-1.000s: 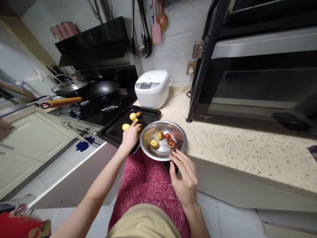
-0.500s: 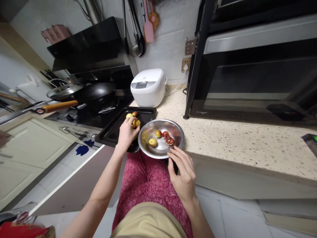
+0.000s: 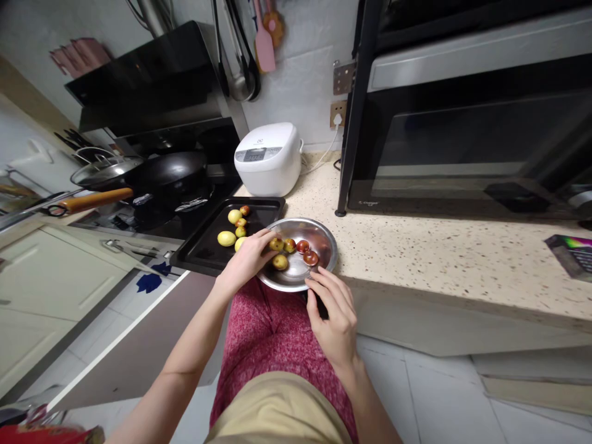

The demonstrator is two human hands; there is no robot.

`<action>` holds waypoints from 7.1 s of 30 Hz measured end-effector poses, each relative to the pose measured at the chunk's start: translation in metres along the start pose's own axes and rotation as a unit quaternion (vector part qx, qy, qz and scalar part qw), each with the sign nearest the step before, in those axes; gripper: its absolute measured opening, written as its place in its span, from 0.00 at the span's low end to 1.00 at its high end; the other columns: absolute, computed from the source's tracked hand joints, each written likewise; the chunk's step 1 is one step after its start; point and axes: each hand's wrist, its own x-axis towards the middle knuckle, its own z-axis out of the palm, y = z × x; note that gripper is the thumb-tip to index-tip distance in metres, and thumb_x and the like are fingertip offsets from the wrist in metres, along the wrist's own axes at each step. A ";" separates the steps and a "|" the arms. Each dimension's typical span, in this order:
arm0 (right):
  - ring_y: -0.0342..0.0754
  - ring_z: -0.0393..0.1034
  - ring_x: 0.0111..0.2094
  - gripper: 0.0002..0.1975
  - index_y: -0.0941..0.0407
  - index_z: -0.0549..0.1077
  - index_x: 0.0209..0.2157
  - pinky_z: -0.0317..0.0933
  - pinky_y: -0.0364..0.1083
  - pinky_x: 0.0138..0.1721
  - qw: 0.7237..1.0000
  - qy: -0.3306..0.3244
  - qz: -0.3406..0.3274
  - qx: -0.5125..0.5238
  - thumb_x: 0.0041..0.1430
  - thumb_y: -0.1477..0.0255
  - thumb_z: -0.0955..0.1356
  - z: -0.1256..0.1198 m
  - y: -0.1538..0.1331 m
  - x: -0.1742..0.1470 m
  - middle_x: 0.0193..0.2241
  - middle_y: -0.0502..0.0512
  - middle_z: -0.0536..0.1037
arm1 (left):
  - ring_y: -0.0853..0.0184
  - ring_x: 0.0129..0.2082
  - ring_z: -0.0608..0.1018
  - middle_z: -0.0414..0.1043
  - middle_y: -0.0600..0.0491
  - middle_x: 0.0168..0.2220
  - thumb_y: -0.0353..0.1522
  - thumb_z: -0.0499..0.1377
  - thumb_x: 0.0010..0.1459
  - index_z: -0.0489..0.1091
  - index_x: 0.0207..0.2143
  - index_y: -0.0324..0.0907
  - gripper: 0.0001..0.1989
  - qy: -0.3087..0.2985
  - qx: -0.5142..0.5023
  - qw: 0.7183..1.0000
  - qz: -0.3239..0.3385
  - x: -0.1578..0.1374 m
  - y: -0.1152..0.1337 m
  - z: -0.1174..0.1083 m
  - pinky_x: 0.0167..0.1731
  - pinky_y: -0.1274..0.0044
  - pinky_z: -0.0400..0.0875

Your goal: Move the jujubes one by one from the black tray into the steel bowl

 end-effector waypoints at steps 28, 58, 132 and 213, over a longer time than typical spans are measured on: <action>0.55 0.77 0.53 0.15 0.54 0.78 0.49 0.70 0.57 0.56 1.000 0.013 -0.018 0.007 0.63 0.83 0.70 0.002 0.005 -0.002 0.47 0.58 0.83 | 0.59 0.54 0.80 0.78 0.48 0.54 0.23 0.55 0.67 0.76 0.50 0.45 0.16 0.068 0.100 0.982 -0.147 -0.003 -0.039 -0.031 0.56 0.70 0.74; 0.55 0.77 0.53 0.16 0.54 0.78 0.49 0.72 0.57 0.55 1.000 0.016 -0.014 0.016 0.63 0.84 0.70 0.004 0.004 -0.001 0.46 0.58 0.83 | 0.60 0.46 0.79 0.76 0.47 0.49 0.28 0.68 0.60 0.76 0.48 0.42 0.13 0.134 -0.003 0.989 -0.062 -0.002 -0.054 -0.034 0.47 0.70 0.76; 0.56 0.78 0.52 0.15 0.52 0.80 0.48 0.74 0.58 0.54 0.999 0.021 0.001 0.038 0.63 0.82 0.69 0.004 0.004 0.002 0.45 0.57 0.83 | 0.53 0.51 0.79 0.75 0.45 0.51 0.29 0.63 0.64 0.74 0.51 0.45 0.14 -0.081 0.243 0.941 -0.222 0.031 -0.099 -0.028 0.49 0.68 0.75; 0.45 0.78 0.48 0.11 0.51 0.75 0.50 0.72 0.50 0.54 0.901 -0.353 -0.246 0.048 0.71 0.70 0.64 0.210 0.073 0.205 0.50 0.52 0.81 | 0.58 0.75 0.57 0.61 0.43 0.71 0.42 0.54 0.72 0.60 0.69 0.43 0.27 0.105 -0.035 0.992 0.061 -0.093 0.010 0.035 0.72 0.58 0.60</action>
